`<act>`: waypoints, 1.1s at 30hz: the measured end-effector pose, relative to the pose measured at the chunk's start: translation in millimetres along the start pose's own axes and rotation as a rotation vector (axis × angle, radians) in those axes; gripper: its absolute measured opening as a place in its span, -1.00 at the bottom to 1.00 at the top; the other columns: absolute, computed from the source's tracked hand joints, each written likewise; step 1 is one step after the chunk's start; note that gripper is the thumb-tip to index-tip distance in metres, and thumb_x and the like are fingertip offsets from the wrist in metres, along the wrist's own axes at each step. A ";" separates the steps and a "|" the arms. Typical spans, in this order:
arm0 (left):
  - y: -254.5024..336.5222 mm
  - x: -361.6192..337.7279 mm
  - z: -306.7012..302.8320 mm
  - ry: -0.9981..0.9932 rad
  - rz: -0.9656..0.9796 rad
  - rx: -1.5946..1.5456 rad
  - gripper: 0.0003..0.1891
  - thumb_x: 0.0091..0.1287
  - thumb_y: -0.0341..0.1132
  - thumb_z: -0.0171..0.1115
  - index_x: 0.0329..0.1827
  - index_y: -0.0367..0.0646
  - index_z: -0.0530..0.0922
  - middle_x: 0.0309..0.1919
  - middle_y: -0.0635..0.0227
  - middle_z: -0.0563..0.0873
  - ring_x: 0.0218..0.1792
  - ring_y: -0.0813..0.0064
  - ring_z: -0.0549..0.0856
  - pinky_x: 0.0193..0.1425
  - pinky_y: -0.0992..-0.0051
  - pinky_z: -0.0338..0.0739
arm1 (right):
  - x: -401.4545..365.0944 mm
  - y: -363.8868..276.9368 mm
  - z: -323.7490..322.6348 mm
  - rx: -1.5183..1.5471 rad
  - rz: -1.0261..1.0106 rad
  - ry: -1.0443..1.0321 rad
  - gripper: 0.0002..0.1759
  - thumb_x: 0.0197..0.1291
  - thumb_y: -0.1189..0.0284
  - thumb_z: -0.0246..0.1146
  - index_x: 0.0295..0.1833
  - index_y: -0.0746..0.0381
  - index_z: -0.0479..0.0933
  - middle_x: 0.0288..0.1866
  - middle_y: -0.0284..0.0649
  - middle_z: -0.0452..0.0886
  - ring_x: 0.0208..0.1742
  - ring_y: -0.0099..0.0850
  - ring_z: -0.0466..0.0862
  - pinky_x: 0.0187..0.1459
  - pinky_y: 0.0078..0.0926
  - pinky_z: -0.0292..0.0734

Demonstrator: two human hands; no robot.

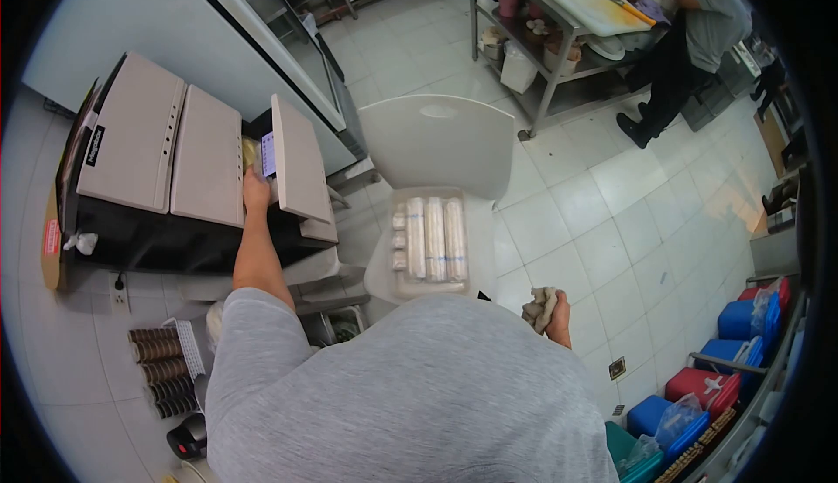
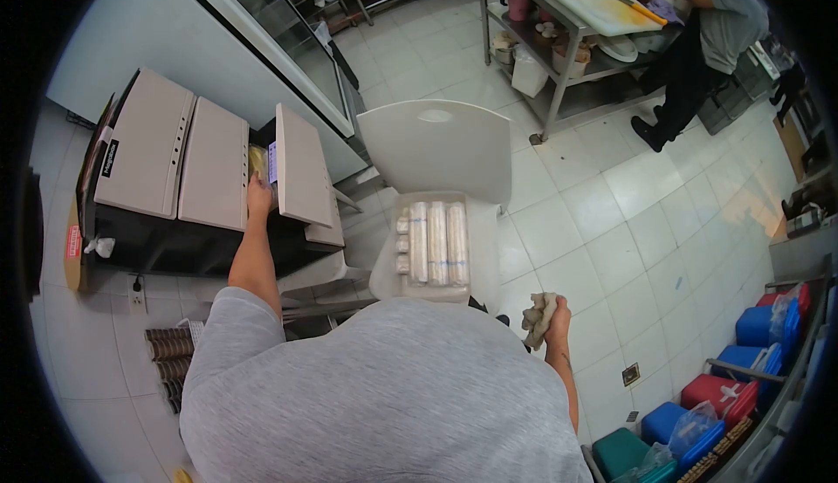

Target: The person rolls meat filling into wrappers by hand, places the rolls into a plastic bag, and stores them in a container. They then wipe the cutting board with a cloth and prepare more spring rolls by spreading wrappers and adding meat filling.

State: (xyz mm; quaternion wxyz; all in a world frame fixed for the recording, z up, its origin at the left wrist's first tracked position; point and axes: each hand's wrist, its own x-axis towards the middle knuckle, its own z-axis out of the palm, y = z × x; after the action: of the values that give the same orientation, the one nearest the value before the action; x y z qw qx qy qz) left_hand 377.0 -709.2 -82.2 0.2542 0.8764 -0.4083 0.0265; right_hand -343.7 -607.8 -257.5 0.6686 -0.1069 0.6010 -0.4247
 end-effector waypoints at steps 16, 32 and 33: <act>43.7 -85.2 -20.6 -0.085 -0.200 0.286 -0.65 0.19 -0.36 0.12 0.06 0.00 0.64 0.09 0.18 0.59 0.20 0.05 0.51 0.20 -0.03 0.37 | -16.8 -8.0 -85.7 0.048 0.088 0.030 -0.57 0.27 0.26 -0.08 -0.22 0.44 0.51 -0.44 0.00 0.55 -0.60 -0.18 0.50 -0.60 -0.17 0.48; 34.0 -81.8 -32.7 -0.168 0.128 0.498 -0.68 0.20 -0.51 0.09 -0.07 -0.01 0.71 -0.04 0.13 0.67 0.05 0.02 0.61 0.16 0.14 0.52 | 32.2 15.1 -97.1 -0.046 0.067 0.026 -0.55 0.28 0.22 -0.27 -0.40 0.30 0.40 -0.64 -0.24 0.19 -0.68 -0.39 0.14 -0.63 -0.33 0.01; 33.2 -79.7 -33.2 -0.185 0.144 0.488 -0.69 0.20 -0.50 0.09 -0.07 -0.02 0.71 -0.06 0.11 0.68 0.03 0.02 0.63 0.14 0.13 0.53 | 27.5 12.3 -95.7 -0.042 0.064 0.017 -0.56 0.27 0.25 -0.26 -0.38 0.33 0.42 -0.60 -0.19 0.26 -0.64 -0.35 0.21 -0.60 -0.29 0.09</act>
State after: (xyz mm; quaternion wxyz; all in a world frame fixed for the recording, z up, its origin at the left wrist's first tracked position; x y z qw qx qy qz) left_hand 305.2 -655.6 -59.6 -0.0057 0.8791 -0.4725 0.0620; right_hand -426.2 -584.2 -309.5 0.6745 -0.0980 0.6184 -0.3912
